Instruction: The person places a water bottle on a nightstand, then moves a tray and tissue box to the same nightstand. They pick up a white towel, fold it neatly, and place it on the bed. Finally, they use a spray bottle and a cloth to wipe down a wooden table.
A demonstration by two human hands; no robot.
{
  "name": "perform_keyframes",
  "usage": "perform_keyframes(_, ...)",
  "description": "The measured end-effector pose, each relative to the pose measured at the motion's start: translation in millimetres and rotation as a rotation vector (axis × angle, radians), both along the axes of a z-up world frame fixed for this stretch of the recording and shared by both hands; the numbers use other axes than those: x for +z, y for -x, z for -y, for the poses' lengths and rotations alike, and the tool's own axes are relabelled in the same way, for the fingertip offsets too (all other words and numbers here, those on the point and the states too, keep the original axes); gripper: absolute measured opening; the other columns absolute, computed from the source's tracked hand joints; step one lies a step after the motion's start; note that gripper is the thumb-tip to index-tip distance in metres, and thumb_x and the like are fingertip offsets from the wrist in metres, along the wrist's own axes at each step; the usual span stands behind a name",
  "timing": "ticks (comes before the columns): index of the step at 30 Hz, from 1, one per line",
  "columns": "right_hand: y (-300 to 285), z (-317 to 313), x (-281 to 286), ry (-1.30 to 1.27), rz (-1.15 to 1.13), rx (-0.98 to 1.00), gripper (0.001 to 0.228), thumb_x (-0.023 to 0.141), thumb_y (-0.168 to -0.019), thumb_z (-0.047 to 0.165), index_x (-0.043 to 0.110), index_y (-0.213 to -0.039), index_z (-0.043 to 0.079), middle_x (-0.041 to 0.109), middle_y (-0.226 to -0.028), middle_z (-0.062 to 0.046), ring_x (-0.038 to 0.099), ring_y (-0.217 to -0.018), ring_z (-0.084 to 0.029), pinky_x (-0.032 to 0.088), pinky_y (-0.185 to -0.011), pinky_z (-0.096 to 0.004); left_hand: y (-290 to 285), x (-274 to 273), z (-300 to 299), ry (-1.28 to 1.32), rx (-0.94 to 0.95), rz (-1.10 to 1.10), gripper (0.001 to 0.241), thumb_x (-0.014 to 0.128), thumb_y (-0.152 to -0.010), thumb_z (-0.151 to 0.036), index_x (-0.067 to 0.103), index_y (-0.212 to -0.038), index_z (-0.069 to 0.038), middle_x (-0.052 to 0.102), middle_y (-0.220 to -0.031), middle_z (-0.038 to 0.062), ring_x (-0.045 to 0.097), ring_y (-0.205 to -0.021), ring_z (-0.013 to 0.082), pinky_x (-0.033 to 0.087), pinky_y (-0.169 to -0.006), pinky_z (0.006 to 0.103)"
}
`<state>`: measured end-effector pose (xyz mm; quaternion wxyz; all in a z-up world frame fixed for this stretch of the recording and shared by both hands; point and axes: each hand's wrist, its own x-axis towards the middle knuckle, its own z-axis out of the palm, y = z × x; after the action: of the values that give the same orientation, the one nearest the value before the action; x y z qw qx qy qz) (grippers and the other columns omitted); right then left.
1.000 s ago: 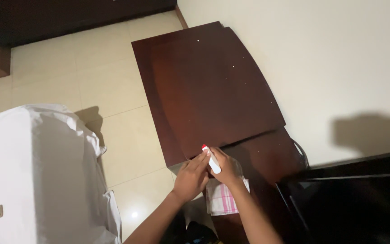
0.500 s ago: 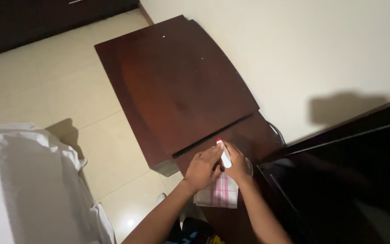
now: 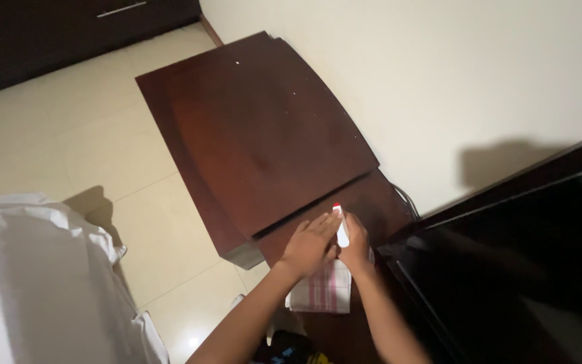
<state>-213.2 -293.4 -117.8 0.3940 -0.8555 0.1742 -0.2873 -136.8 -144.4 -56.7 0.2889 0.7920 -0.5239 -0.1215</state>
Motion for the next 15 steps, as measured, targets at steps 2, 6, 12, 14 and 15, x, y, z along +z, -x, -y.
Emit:
perform_keyframes(2, -11.3, -14.0, 35.4, 0.058, 0.068, 0.084, 0.033, 0.066, -0.085, 0.005, 0.065, -0.117, 0.001, 0.069, -0.107, -0.021, 0.068, -0.1, -0.042, 0.055, -0.083, -0.045, -2.0, 18.2, -15.0, 0.044, 0.064, -0.016, 0.077, 0.065, -0.089, -0.024, 0.035, -0.157, -0.007, 0.041, -0.161, 0.014, 0.039, -0.148, 0.03, 0.032, -0.116, 0.052)
perform_keyframes(6, -39.7, -40.4, 68.3, 0.034, 0.106, 0.239, 0.041, 0.059, -0.085, 0.0, 0.066, -0.125, 0.003, 0.07, -0.114, -0.019, 0.069, -0.106, -0.041, 0.056, -0.088, -0.044, -10.9, 30.7, -48.6, 0.304, 0.253, 0.037, 0.067, 0.066, -0.089, -0.02, 0.047, -0.153, -0.007, 0.053, -0.155, 0.013, 0.051, -0.145, 0.0293, 0.042, -0.115, 0.0453)
perform_keyframes(12, -91.9, -77.5, 90.5, -0.045, -0.117, 0.262, 0.031, 0.065, -0.072, -0.004, 0.066, -0.102, 0.002, 0.07, -0.096, -0.018, 0.068, -0.09, -0.042, 0.055, -0.074, -0.046, -43.3, 66.3, -94.0, 0.337, 0.321, 0.117, 0.072, 0.069, -0.085, -0.019, 0.046, -0.152, -0.006, 0.053, -0.154, 0.014, 0.052, -0.141, 0.0318, 0.041, -0.113, 0.0467)
perform_keyframes(14, -105.2, -89.8, 92.3, -0.043, -0.054, 0.322, 0.031, 0.064, -0.071, -0.005, 0.066, -0.102, 0.002, 0.069, -0.095, -0.018, 0.067, -0.09, -0.042, 0.054, -0.074, -0.046, -49.3, 68.9, -107.4, 0.328, 0.363, 0.148, 0.072, 0.069, -0.086, -0.02, 0.046, -0.152, -0.006, 0.052, -0.155, 0.014, 0.052, -0.14, 0.0316, 0.041, -0.113, 0.0467)
perform_keyframes(15, -111.3, -94.7, 92.7, -0.043, 0.006, 0.364, 0.031, 0.063, -0.071, -0.006, 0.065, -0.102, 0.002, 0.068, -0.094, -0.018, 0.066, -0.089, -0.042, 0.054, -0.074, -0.046, -52.0, 69.6, -112.6, 0.319, 0.388, 0.172, 0.071, 0.069, -0.087, -0.02, 0.046, -0.152, -0.007, 0.052, -0.155, 0.013, 0.052, -0.14, 0.0314, 0.041, -0.112, 0.0467)
